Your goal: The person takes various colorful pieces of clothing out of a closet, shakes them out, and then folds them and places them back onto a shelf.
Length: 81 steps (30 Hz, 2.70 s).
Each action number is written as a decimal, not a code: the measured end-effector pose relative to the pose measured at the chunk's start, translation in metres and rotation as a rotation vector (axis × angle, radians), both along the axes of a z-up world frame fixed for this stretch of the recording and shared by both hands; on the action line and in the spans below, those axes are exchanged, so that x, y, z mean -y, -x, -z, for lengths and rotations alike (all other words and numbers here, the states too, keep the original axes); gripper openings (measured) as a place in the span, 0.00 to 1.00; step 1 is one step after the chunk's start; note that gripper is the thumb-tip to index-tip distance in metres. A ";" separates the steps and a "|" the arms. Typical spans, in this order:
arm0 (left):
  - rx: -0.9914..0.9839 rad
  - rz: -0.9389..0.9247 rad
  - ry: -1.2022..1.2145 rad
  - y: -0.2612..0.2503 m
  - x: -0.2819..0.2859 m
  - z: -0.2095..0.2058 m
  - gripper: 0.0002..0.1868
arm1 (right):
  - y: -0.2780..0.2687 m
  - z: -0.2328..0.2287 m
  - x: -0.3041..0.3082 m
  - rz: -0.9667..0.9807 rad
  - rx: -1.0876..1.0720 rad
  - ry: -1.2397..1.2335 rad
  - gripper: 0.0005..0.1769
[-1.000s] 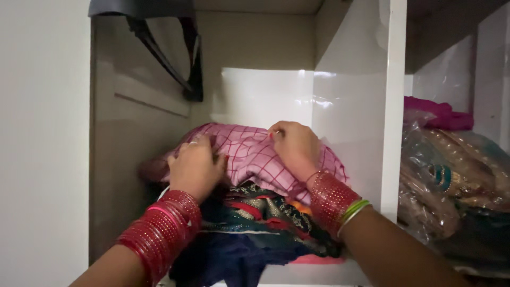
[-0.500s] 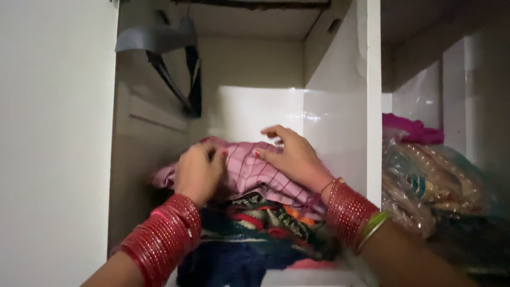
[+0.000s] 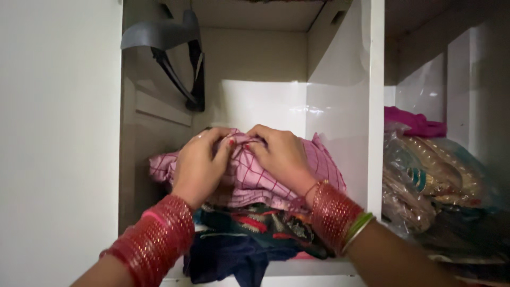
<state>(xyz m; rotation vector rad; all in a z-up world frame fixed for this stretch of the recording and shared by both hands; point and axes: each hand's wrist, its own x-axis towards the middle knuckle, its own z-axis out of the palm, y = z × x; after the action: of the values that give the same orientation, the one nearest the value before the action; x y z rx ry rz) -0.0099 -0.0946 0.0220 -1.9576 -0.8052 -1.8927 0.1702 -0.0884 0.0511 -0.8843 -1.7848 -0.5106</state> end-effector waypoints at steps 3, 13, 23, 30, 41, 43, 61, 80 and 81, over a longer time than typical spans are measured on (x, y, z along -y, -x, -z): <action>-0.093 -0.128 -0.160 0.005 -0.005 0.007 0.22 | -0.008 0.000 -0.007 0.037 -0.223 0.041 0.11; -0.047 -0.122 -0.079 0.001 -0.024 0.023 0.25 | -0.049 0.009 -0.034 -0.447 -0.293 0.040 0.13; 0.086 0.201 0.009 0.011 -0.028 0.025 0.21 | -0.003 0.030 -0.010 0.007 0.207 -0.233 0.54; -0.053 -0.015 -0.116 0.024 -0.033 0.034 0.29 | -0.011 0.023 -0.027 0.115 -0.143 0.030 0.36; -0.054 -0.105 -0.206 0.005 -0.023 0.022 0.50 | -0.059 -0.009 -0.030 -0.060 -0.500 -0.197 0.17; -0.032 -0.081 -0.222 -0.002 -0.019 0.018 0.50 | -0.063 -0.011 -0.022 0.024 -0.538 -0.214 0.17; -0.077 0.044 -0.122 -0.045 0.006 -0.008 0.25 | -0.123 -0.033 0.088 0.159 -0.520 -0.454 0.18; -0.058 0.255 -0.080 -0.082 0.167 0.003 0.21 | -0.145 0.003 0.274 0.274 -0.531 -0.357 0.18; -0.063 0.263 -0.051 -0.084 0.174 0.007 0.19 | -0.147 0.006 0.282 0.281 -0.519 -0.351 0.18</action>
<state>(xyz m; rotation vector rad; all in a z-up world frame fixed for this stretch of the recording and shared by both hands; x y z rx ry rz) 0.0737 -0.2682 0.0149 -2.1687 -0.4963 -1.9589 0.3174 -0.3704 0.0452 -0.9198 -1.0682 -0.6784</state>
